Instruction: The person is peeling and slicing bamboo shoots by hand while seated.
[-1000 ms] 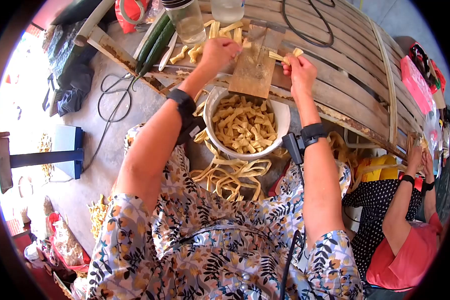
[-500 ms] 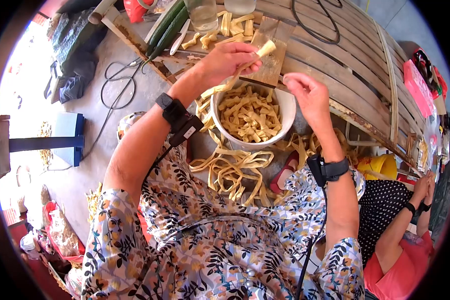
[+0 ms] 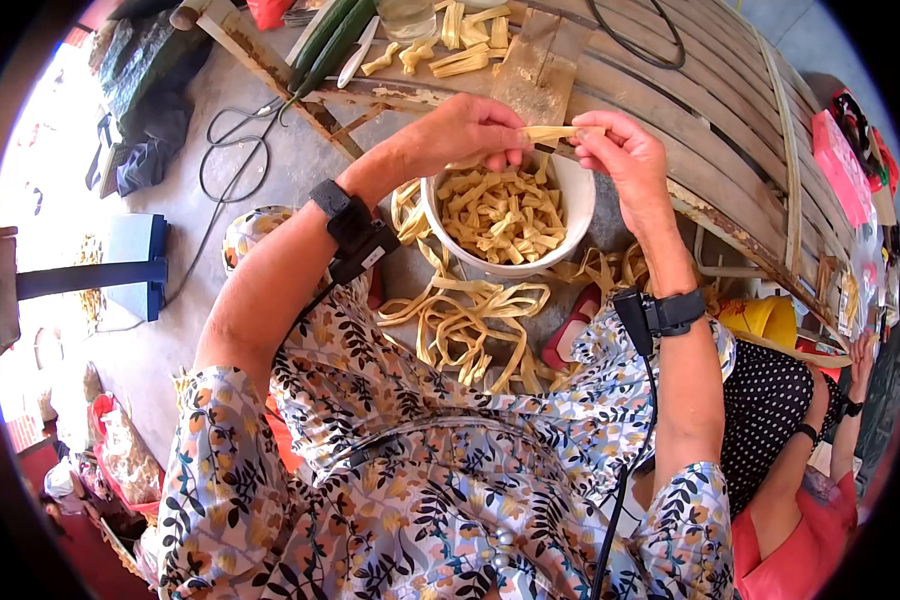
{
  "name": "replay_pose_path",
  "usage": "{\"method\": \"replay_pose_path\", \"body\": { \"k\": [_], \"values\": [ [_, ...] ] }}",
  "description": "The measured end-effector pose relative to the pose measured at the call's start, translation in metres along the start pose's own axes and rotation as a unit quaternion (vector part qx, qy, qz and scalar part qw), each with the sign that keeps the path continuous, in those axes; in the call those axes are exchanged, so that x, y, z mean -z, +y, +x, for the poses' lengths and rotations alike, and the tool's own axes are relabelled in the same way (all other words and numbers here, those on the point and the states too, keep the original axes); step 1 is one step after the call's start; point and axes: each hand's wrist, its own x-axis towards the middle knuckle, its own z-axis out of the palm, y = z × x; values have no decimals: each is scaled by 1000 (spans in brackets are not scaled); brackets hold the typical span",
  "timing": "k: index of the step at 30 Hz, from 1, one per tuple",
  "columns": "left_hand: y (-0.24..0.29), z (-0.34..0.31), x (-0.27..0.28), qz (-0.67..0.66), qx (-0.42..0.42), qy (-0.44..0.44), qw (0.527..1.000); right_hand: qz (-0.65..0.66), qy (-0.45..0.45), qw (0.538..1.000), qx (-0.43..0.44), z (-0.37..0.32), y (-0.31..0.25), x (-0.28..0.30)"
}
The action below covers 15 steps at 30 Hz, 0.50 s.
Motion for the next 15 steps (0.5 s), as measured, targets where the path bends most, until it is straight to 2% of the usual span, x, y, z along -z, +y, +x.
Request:
{"method": "replay_pose_path", "body": {
  "k": [4,8,9,11,13,14,15],
  "values": [
    [-5,4,1,-87,-13,-20,996,-79,-28,996,-7,-2,0,-9],
    [-3,5,-11,-39,10,-26,999,-202,-19,979,26,2,11,-4],
    [-1,3,-14,-14,13,-19,1000,-291,3,952,93,1,10,-4],
    [-3,4,-15,6,15,-5,1000,-455,46,862,220,-5,9,-7],
    [-6,7,-16,-4,14,8,1000,-485,59,850,198,-8,11,-16],
    [-7,7,-17,71,1,13,997,-500,67,843,187,-9,12,-18],
    [-1,4,-21,145,-13,18,989,-466,84,865,167,-6,14,-15]
  ]
}}
